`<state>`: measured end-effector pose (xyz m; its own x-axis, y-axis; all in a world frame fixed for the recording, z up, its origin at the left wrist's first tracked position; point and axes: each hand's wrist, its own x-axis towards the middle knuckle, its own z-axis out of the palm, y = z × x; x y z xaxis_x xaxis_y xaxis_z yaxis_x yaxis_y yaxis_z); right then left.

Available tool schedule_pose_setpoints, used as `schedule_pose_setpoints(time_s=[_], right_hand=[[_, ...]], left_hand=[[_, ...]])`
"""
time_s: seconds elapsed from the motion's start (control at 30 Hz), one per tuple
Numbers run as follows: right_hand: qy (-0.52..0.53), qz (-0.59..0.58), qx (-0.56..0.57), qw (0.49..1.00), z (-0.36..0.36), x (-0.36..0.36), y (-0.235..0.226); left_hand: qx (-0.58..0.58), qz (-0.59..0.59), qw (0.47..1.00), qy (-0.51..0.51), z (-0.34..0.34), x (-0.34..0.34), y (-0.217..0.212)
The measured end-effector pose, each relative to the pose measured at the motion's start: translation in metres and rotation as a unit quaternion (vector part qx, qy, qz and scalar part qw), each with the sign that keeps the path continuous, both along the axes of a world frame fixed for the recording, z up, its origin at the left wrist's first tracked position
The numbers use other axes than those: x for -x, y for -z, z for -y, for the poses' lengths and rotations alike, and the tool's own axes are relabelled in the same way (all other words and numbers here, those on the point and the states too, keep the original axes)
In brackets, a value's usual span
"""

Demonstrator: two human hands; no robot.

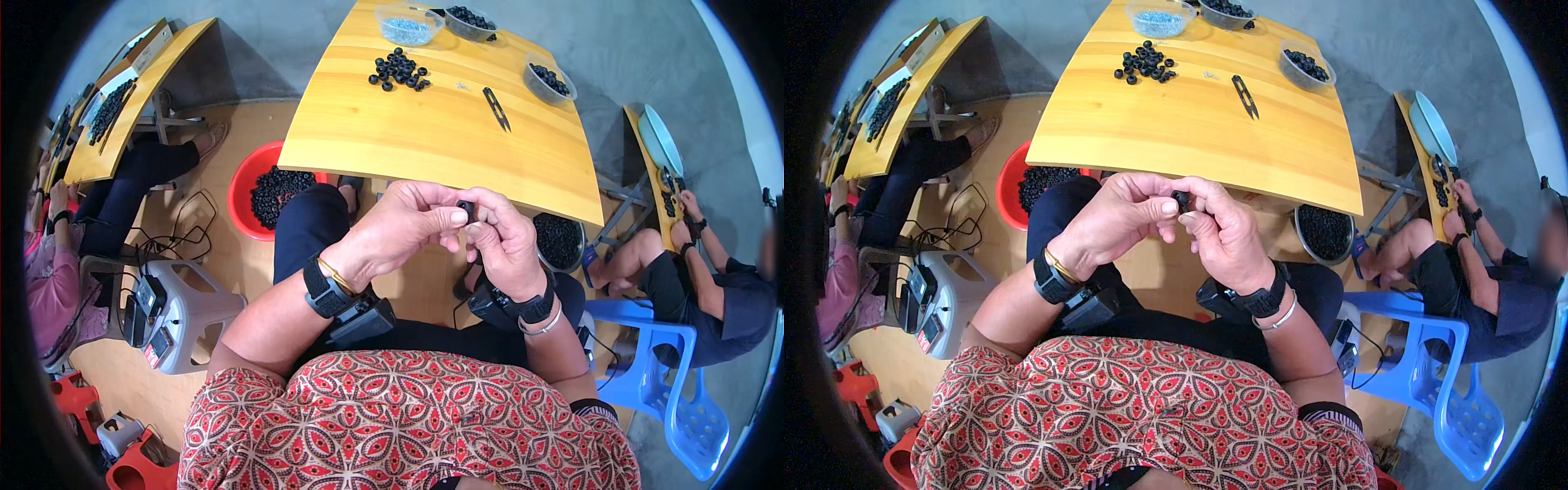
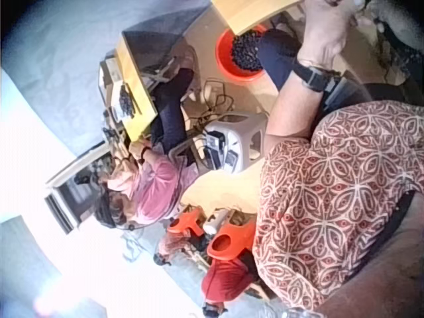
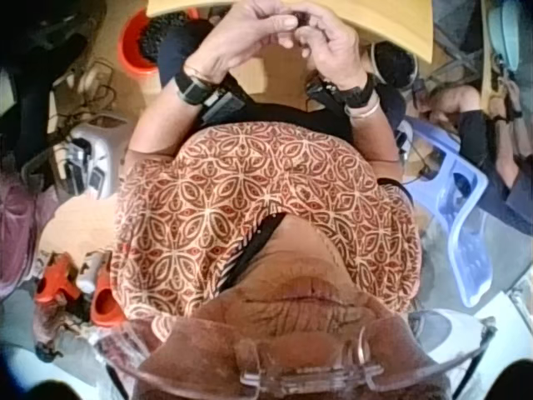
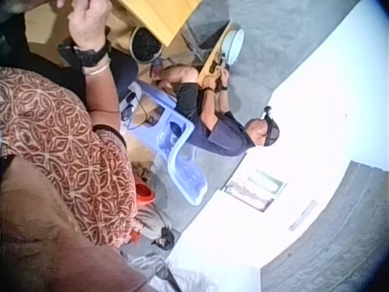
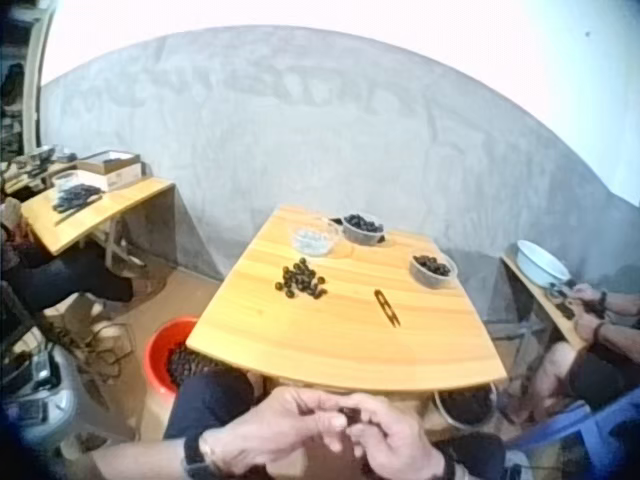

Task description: Assembling small black plastic manufacturing parts by hand.

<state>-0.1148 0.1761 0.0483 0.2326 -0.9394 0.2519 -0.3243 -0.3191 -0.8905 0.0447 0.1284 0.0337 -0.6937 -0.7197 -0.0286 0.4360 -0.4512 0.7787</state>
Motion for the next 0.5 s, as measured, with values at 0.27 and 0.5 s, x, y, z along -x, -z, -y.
schedule_pose_setpoints(time_s=[0.27,0.5], right_hand=[[-0.015,-0.100,0.056,0.993,-0.003,-0.010,-0.011],[-0.056,-0.171,0.153,0.972,0.006,-0.002,0.008]], left_hand=[[0.059,0.016,0.998,0.027,0.007,0.000,0.021],[0.079,0.111,0.989,0.064,0.008,-0.002,0.011]])
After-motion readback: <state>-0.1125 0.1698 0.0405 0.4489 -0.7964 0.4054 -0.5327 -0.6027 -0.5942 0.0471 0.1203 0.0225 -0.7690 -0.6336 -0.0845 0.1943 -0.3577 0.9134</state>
